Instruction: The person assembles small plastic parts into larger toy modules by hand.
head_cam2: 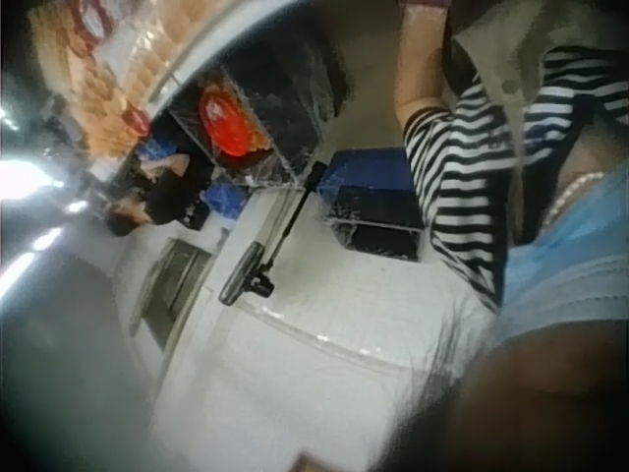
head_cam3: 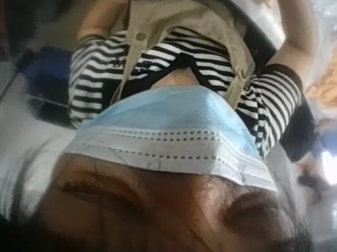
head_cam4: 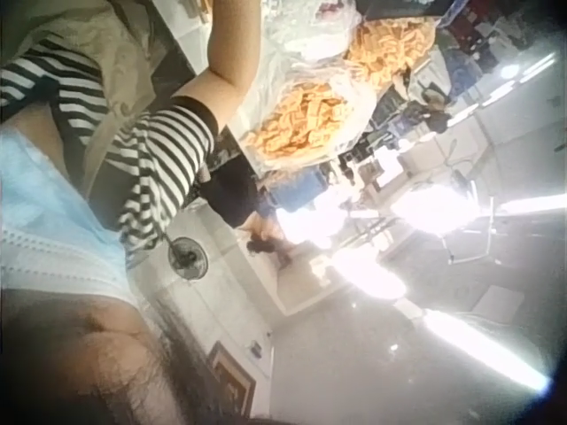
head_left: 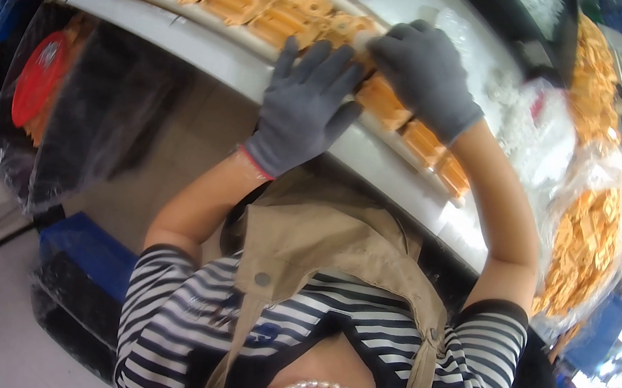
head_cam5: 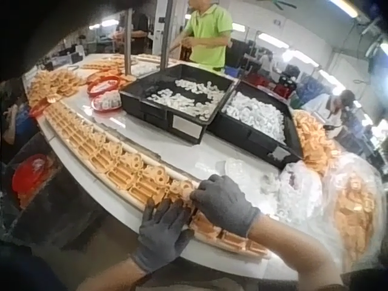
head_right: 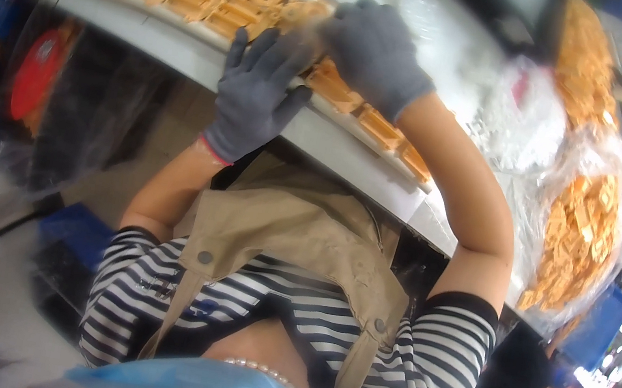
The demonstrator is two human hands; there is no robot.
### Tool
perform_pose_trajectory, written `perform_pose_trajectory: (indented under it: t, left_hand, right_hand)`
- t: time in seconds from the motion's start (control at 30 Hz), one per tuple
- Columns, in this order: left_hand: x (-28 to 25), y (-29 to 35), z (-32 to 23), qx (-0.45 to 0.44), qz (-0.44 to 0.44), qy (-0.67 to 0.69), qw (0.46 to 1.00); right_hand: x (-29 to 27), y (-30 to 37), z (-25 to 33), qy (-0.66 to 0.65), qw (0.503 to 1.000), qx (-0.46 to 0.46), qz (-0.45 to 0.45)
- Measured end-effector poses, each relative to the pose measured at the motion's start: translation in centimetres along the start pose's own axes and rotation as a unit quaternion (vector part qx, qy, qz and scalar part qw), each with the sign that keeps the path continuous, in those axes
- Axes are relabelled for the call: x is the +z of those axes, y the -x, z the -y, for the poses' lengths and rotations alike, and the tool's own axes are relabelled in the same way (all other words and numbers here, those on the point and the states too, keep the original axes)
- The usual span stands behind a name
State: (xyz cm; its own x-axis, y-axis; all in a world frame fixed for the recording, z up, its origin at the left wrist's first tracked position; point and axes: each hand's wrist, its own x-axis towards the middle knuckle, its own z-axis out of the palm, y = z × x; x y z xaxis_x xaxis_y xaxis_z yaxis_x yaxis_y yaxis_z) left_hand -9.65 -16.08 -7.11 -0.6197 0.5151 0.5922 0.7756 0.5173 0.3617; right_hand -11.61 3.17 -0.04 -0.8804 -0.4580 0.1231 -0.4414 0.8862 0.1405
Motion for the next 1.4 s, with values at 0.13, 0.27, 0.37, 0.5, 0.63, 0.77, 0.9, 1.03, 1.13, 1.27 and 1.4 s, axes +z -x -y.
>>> perform_pose_trajectory:
  t: [0.13,0.27,0.37,0.5,0.63,0.77,0.9,1.03,1.13,1.27,1.4]
  left_hand:
    - [-0.1,0.2,-0.3,-0.003,-0.009,-0.014,1.000]
    - [0.2,0.2,0.1,0.011,-0.014,-0.029,0.999]
    - [0.2,0.5,0.2,0.013,-0.013,-0.034,0.999]
    - [0.1,0.0,-0.4,0.010,-0.001,-0.027,1.000]
    - [0.4,0.3,-0.1,0.010,-0.004,-0.033,0.999]
    - [0.4,0.2,-0.2,0.010,-0.003,-0.034,0.999]
    - [0.5,0.2,-0.1,0.004,0.010,-0.035,0.999]
    - [0.5,0.3,0.0,0.008,-0.006,-0.041,0.999]
    - [0.8,0.0,0.1,0.009,-0.007,-0.026,1.000]
    - [0.5,0.1,-0.1,0.000,-0.005,-0.029,1.000]
    - [0.6,0.1,0.1,-0.006,-0.001,-0.026,1.000]
  right_hand:
    - [-0.3,1.1,0.0,-0.073,0.996,0.025,-0.054]
    - [-1.1,4.7,-3.4,-0.150,0.975,0.119,-0.110]
    - [-1.3,8.5,-7.5,-0.193,0.942,0.272,-0.037]
    - [1.2,12.5,-12.5,-0.093,0.956,0.279,-0.005]
    - [2.4,12.7,-13.1,-0.046,0.972,0.227,0.033]
    - [2.7,13.3,-13.6,-0.105,0.958,0.262,0.056]
    - [1.8,12.5,-13.2,-0.238,0.919,0.314,-0.007]
    - [-0.1,8.7,-11.8,-0.372,0.856,0.357,-0.025]
    - [1.8,7.8,-13.0,-0.173,0.955,0.235,-0.053]
    - [2.2,6.2,-13.8,0.045,0.992,0.089,-0.074]
    - [2.6,5.4,-13.2,0.098,0.992,0.071,-0.030]
